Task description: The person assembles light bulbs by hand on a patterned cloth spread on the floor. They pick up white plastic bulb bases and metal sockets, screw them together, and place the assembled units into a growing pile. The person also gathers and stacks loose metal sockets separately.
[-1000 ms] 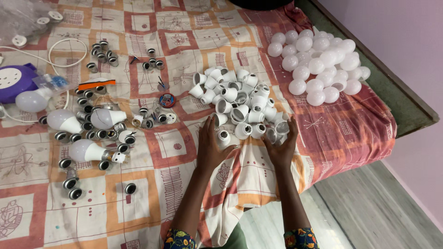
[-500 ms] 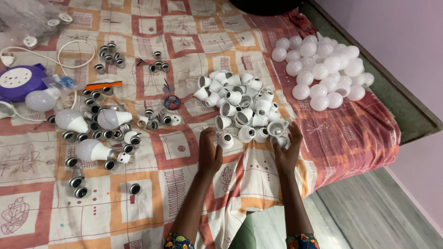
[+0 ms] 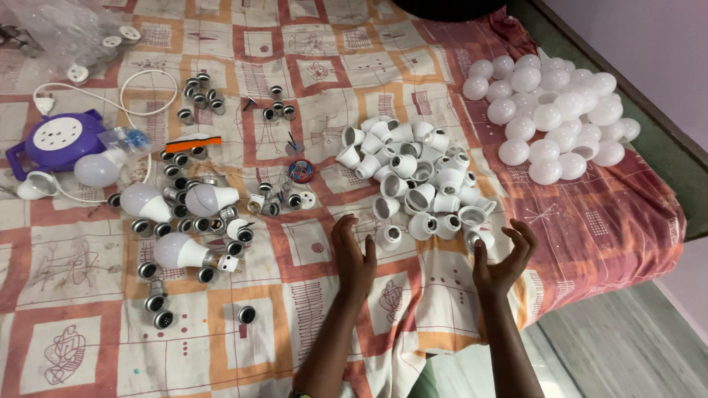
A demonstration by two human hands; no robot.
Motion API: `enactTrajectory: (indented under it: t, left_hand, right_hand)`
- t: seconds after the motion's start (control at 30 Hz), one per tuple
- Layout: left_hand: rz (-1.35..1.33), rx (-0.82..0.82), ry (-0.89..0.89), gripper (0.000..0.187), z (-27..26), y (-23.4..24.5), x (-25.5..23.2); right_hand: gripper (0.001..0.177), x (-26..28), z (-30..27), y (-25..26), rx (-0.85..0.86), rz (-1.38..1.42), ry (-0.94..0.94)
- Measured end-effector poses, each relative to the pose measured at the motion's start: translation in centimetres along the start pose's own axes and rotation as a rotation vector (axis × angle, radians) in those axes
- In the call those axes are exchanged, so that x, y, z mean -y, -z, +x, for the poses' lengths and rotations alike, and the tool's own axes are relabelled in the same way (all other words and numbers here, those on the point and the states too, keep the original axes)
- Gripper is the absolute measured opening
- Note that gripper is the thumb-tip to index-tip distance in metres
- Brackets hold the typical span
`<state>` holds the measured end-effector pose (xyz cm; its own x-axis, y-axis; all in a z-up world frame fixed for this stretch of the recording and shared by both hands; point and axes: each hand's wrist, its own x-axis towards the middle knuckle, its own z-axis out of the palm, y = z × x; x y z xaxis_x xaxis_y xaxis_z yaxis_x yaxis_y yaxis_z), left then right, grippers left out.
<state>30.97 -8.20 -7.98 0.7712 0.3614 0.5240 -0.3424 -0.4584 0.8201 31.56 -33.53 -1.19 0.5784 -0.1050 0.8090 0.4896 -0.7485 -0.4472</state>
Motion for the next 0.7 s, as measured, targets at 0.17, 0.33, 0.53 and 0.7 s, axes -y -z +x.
enactTrajectory:
  t: [0.17, 0.33, 0.53, 0.7]
  left_hand:
    - [0.262, 0.114, 0.025, 0.068, 0.1, 0.3, -0.1]
    - [0.375, 0.215, 0.11, 0.073, -0.2, -0.1, 0.2]
    - [0.452, 0.222, 0.105, 0.072, -0.1, -0.2, 0.1]
    - [0.437, 0.214, 0.126, 0.069, -0.2, -0.2, -0.1]
  right_hand:
    - [0.039, 7.5, 4.4, -6.9, 0.252, -0.082, 0.179]
    - [0.055, 11.1, 7.5, -21.8, 0.55, -0.309, 0.5]
    - [0.045, 5.7, 7.2, -32.3, 0.588, -0.493, 0.557]
    - [0.038, 2.1, 7.7, -33.2, 0.553, -0.617, 0.485]
